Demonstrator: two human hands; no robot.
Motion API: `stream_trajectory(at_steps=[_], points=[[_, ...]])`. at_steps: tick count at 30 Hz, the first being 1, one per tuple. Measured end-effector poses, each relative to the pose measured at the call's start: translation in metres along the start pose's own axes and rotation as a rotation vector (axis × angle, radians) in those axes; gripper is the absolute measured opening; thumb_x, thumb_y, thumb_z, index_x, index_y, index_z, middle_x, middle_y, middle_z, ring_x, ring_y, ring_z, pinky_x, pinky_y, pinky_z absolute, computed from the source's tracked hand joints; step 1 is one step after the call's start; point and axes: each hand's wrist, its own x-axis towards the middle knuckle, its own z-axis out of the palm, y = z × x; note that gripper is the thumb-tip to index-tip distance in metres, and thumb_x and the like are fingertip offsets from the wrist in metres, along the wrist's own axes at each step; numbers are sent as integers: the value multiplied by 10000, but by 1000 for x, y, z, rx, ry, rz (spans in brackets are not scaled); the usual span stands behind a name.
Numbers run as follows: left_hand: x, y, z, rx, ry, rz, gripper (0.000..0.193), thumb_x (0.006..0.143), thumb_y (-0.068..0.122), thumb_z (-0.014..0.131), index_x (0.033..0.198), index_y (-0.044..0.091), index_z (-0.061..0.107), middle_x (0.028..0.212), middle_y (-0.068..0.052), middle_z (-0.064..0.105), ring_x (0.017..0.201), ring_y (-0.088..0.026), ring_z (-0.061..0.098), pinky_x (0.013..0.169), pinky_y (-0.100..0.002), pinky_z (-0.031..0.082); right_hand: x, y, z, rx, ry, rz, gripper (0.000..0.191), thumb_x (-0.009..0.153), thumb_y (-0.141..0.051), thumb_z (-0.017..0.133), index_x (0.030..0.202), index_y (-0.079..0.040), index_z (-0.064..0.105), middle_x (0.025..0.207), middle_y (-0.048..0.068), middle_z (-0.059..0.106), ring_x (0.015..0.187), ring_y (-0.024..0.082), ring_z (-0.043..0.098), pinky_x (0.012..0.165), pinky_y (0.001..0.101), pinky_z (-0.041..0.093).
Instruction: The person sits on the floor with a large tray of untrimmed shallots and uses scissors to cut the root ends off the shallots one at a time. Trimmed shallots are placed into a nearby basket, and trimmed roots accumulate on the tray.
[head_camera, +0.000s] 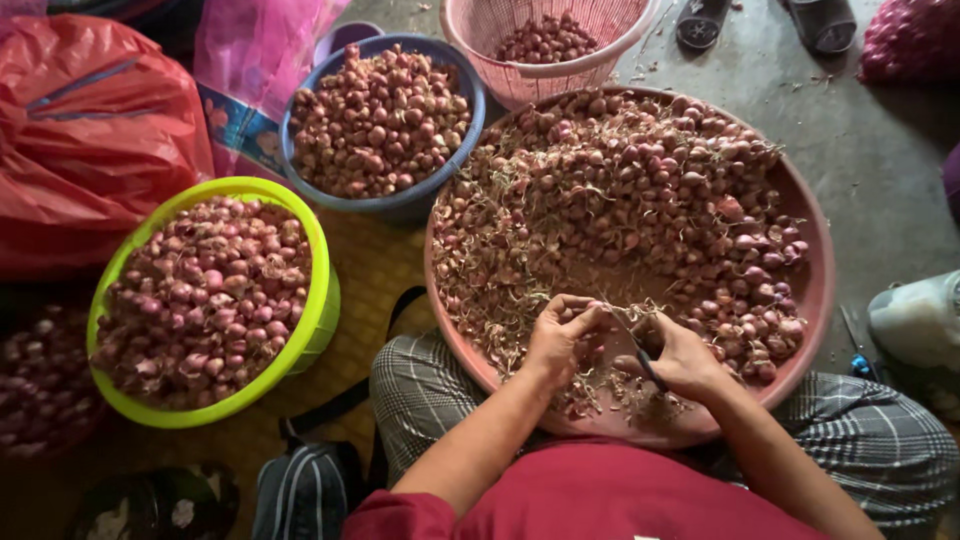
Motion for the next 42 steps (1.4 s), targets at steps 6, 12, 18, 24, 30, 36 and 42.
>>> stream_trajectory(at_steps=[6, 12, 18, 24, 30, 36, 42], points=[[5, -3, -8, -15, -24, 11, 162, 962, 135, 742, 1090, 111, 645, 972, -60, 761, 801, -200, 745, 563, -349, 567, 12, 28, 6, 266, -33, 9, 438, 717, -213, 919, 970, -18, 619, 677, 7, 617, 600, 71, 541, 507, 253, 419], [8, -15, -17, -93, -58, 56, 197, 939, 65, 737, 1103, 86, 629, 1036, -87, 757, 917, -209, 739, 761, -397, 643, 12, 33, 6, 243, -19, 33, 439, 724, -209, 915, 955, -8, 601, 649, 27, 613, 559, 91, 522, 469, 272, 379], [6, -7, -10, -26, -79, 112, 272, 958, 8, 718, 1218, 30, 638, 1069, -123, 738, 953, -213, 722, 784, -355, 630, 11, 13, -8, -116, 108, -104, 556, 676, -355, 929, 1041, -49, 644, 785, 63, 717, 766, 142, 656, 692, 316, 532], [-6, 10, -8, 114, -134, 256, 284, 930, -25, 736, 1173, 5, 592, 1117, -116, 742, 963, -175, 722, 686, -328, 645, -4, -6, -16, -89, 5, 12, 585, 686, -376, 907, 1079, -41, 632, 814, 106, 718, 757, 165, 669, 686, 350, 560], [-16, 17, -4, 207, -124, 214, 313, 932, 6, 728, 1235, 3, 648, 1105, -114, 740, 981, -181, 732, 718, -324, 645, -20, -33, -18, -217, -39, -13, 573, 670, -380, 896, 1079, -69, 642, 836, 97, 769, 754, 186, 726, 691, 371, 589], [-17, 11, -3, 224, -163, 250, 366, 872, -90, 755, 1119, 56, 528, 1064, -100, 725, 969, -175, 718, 717, -320, 639, -27, -47, -19, -404, -25, 44, 550, 659, -385, 911, 1057, -99, 660, 825, 110, 768, 748, 240, 745, 710, 387, 574], [-10, 6, -14, 172, -132, 217, 435, 829, -112, 766, 1107, 68, 484, 1021, -106, 693, 917, -201, 706, 710, -352, 653, -22, -30, -11, -449, 83, -13, 419, 685, -334, 883, 982, -110, 691, 766, 76, 762, 684, 214, 734, 659, 393, 568]])
